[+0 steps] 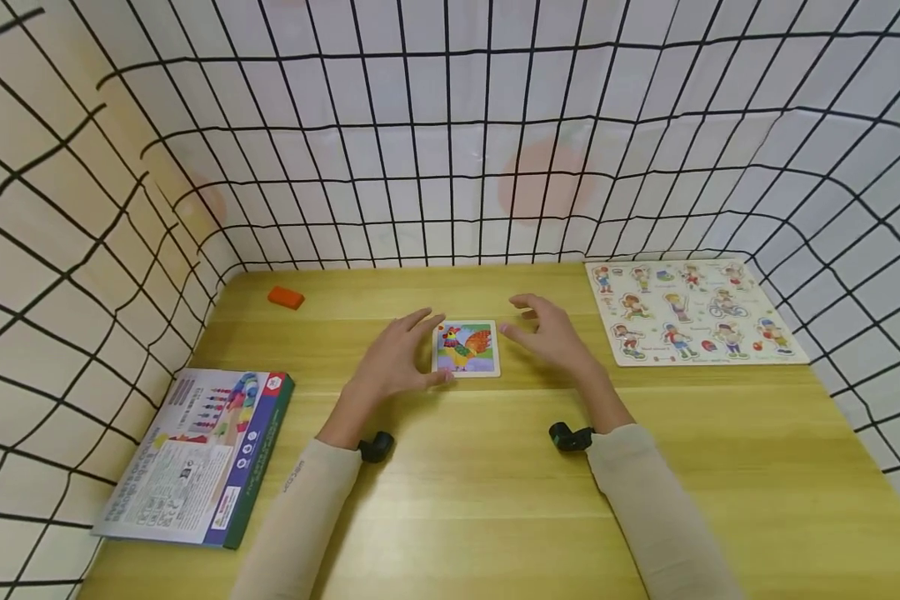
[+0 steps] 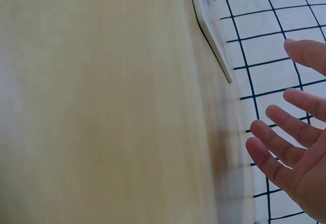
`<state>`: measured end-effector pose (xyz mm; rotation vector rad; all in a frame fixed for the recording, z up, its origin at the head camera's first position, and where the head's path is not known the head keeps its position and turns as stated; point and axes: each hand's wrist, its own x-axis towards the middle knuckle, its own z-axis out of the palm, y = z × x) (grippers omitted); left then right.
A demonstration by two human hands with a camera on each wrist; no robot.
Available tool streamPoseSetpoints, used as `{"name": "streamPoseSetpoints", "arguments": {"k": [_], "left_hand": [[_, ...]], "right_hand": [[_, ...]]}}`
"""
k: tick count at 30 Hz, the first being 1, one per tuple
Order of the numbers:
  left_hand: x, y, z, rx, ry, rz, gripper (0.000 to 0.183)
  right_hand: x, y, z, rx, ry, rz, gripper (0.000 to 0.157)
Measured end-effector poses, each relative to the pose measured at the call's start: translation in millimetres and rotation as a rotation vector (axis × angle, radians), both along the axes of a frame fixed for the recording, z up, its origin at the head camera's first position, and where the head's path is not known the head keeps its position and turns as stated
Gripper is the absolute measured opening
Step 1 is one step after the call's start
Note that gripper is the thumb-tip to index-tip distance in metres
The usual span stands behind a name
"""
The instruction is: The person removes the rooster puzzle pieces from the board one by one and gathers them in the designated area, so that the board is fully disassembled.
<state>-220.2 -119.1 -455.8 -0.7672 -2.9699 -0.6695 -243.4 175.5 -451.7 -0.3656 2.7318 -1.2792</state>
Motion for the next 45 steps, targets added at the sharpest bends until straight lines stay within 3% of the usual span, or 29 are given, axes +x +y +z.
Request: {"name": "streamPoseSetpoints", "arguments": {"k": [9, 25, 39, 45], "left_hand": [[1.9, 12, -1.1, -0.02, -0.008, -0.04, 0.082], [7.1, 29, -5.7, -0.082, -0.064, -0.142, 0.066], [12.3, 36, -4.5, -0.162, -0.183, -0.156, 0.061], [12.6, 38, -4.3, -0.167, -0.165, -0.16, 0.054]], "right_hand": [[0.0, -10, -7.7, -0.082, -0.017, -0.004, 0.057], [-5.4, -19, -16.3, -0.084, -0.077, 0.001, 0.048], [-4.5, -34, -23.5, -0.054, -0.124, -0.06, 0.042], [-3.4, -34, -25.1, -0.03, -0.108, -0.055, 0.039]]}}
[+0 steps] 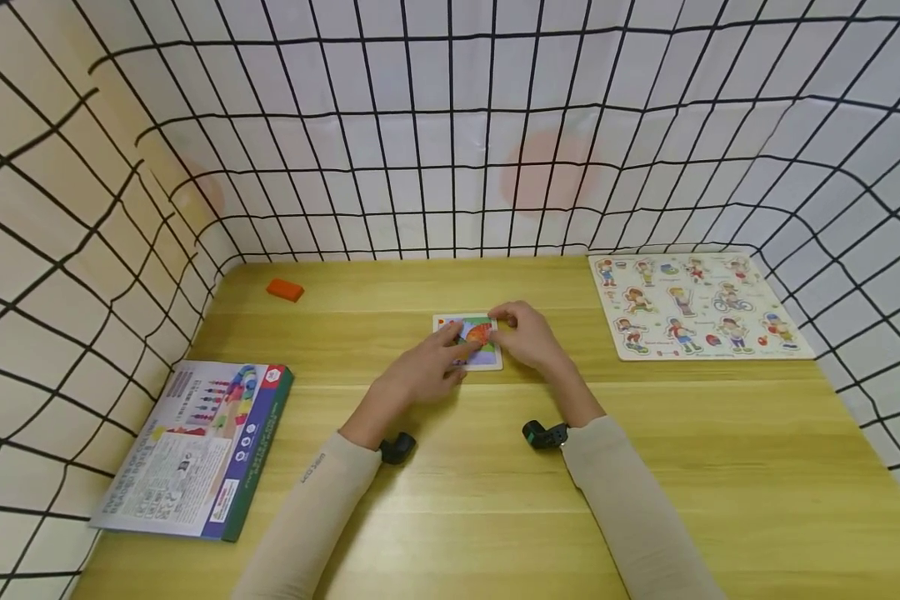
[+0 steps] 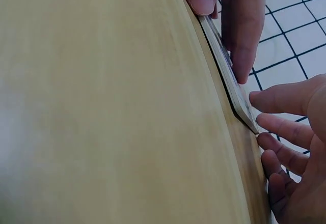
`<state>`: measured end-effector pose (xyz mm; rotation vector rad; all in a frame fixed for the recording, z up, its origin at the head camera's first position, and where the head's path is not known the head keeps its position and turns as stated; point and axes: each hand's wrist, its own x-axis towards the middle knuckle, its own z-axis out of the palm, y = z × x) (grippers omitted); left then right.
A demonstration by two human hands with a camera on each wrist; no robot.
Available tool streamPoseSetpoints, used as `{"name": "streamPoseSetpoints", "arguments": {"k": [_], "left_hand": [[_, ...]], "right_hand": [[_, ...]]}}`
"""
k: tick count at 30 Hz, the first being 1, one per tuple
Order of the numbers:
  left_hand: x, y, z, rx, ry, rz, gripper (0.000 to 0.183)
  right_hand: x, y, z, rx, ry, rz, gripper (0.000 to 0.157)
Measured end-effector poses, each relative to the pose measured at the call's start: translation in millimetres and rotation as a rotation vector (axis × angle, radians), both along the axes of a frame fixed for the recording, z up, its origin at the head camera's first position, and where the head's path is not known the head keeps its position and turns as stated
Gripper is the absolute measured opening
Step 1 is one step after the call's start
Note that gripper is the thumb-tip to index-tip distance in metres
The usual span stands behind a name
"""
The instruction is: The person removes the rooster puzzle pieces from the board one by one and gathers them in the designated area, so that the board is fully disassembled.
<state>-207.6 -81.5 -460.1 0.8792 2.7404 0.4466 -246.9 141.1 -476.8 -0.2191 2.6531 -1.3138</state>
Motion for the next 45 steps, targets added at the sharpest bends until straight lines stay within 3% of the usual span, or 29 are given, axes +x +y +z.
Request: {"name": "streamPoseSetpoints", "arguments": {"k": [11, 18, 24, 34, 45], "left_hand": [[-1.1, 1.1, -0.8, -0.049, 0.077, -0.03, 0.049], [2.4, -2.8, 0.9, -0.078, 0.05, 0.004, 0.05], [2.3, -1.9, -0.5, -0.146, 0.061, -0.016, 0.053], [1.9, -4.6, 2.6, -0.05, -0.018, -0.055, 0.05], [4.6, -1.3, 4.2, -0.082, -0.026, -0.019, 0.052]], "right_hand": [[0.2, -1.4, 3.5, 0.041, 0.057, 0.016, 0.039], [0.5, -5.0, 1.4, 0.06, 0.07, 0.035, 0.036], [0.7, -6.6, 2.5, 0.087, 0.078, 0.033, 0.036], [0.2, -7.7, 5.8, 0.128, 0.097, 0.036, 0.032], [1.0, -8.9, 5.8, 0.112, 0.077, 0.036, 0.035]]}}
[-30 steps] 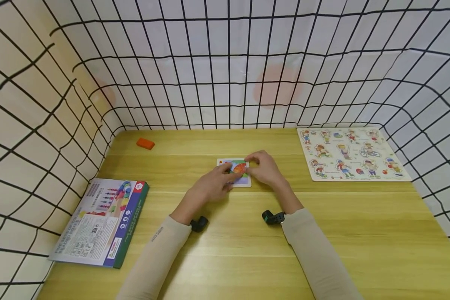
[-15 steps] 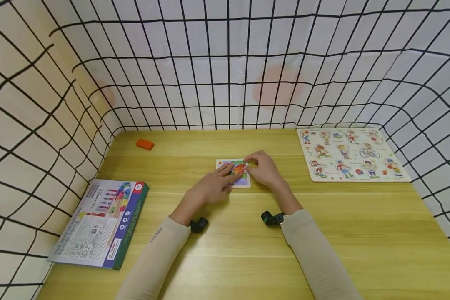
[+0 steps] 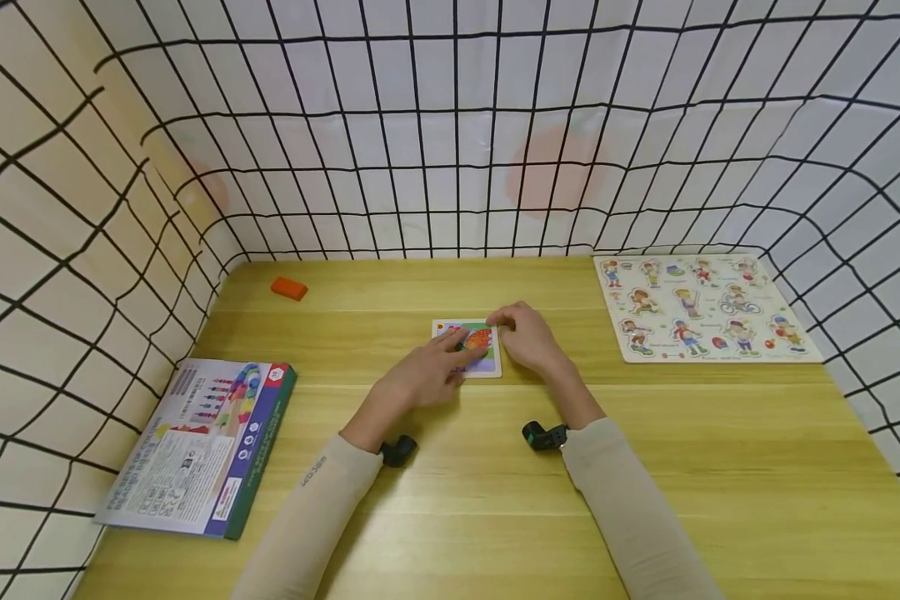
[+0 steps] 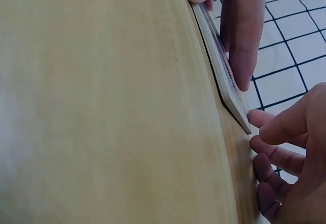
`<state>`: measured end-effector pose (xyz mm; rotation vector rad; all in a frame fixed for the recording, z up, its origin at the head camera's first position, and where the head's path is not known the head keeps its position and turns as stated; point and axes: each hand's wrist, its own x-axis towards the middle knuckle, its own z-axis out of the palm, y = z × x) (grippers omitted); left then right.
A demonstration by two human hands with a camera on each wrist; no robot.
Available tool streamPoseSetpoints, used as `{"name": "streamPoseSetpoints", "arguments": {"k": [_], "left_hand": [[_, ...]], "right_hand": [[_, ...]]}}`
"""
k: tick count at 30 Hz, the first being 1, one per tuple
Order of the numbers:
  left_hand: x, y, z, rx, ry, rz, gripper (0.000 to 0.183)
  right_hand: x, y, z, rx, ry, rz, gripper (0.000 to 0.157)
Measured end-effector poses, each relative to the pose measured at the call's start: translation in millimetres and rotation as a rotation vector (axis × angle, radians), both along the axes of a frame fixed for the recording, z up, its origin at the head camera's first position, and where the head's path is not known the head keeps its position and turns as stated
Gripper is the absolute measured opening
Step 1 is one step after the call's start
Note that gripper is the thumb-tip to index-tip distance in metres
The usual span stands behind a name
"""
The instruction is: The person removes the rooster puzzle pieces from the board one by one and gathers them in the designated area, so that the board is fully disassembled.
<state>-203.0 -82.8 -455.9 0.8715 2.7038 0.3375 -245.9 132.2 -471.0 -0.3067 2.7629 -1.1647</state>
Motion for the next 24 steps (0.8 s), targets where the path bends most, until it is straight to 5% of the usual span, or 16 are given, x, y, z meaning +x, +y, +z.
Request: {"name": "streamPoseSetpoints", "arguments": {"k": [24], "left_hand": [[2.1, 3.0, 0.9, 0.03, -0.008, 0.022, 0.053]], "right_hand": [[-2.9, 2.2, -3.8, -0.126, -0.122, -0.04, 0.035]]}}
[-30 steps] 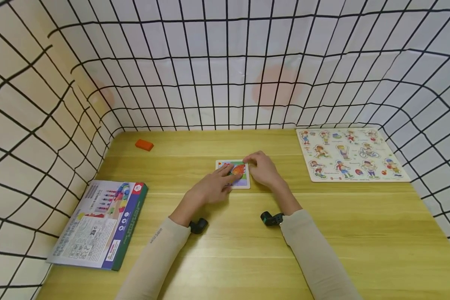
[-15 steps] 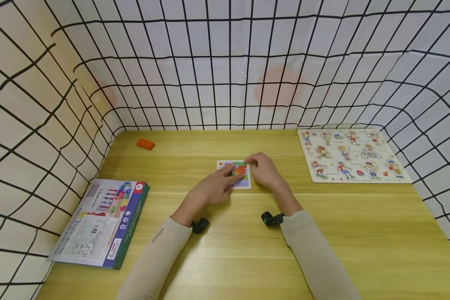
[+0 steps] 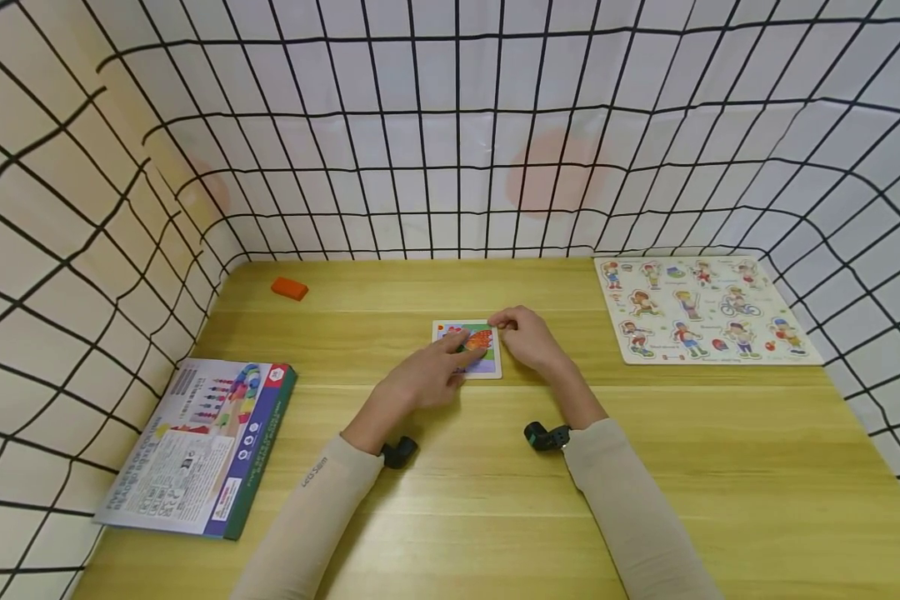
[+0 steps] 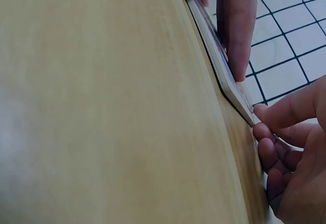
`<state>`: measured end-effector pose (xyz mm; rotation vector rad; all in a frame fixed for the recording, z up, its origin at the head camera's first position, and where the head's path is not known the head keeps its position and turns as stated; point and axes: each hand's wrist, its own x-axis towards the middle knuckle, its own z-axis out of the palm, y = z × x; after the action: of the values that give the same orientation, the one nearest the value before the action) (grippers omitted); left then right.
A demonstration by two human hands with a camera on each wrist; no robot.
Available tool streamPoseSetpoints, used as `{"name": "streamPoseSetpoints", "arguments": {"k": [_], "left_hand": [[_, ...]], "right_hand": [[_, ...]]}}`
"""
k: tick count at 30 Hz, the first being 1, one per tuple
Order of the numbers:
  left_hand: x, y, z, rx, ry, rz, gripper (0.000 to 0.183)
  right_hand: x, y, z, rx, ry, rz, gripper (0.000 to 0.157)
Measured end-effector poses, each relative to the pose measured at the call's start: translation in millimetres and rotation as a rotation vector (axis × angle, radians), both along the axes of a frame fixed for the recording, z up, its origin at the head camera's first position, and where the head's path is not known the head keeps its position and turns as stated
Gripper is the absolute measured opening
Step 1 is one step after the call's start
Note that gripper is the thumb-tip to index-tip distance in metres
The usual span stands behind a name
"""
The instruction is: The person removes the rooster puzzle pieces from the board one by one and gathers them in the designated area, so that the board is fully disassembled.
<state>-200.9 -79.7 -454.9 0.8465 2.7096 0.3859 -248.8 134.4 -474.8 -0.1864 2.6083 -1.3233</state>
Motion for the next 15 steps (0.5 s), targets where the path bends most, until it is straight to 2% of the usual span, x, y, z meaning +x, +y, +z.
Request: {"name": "streamPoseSetpoints", "arguments": {"k": [5, 15], "left_hand": [[0.3, 1.0, 1.5, -0.011, 0.003, 0.003, 0.054], [0.2, 0.6, -0.4, -0.003, 0.015, 0.0, 0.054]], "right_hand": [[-0.3, 0.6, 1.0, -0.014, -0.006, -0.003, 0.028], [3.3, -1.6, 4.4, 0.026, 0.053, 0.005, 0.027]]}}
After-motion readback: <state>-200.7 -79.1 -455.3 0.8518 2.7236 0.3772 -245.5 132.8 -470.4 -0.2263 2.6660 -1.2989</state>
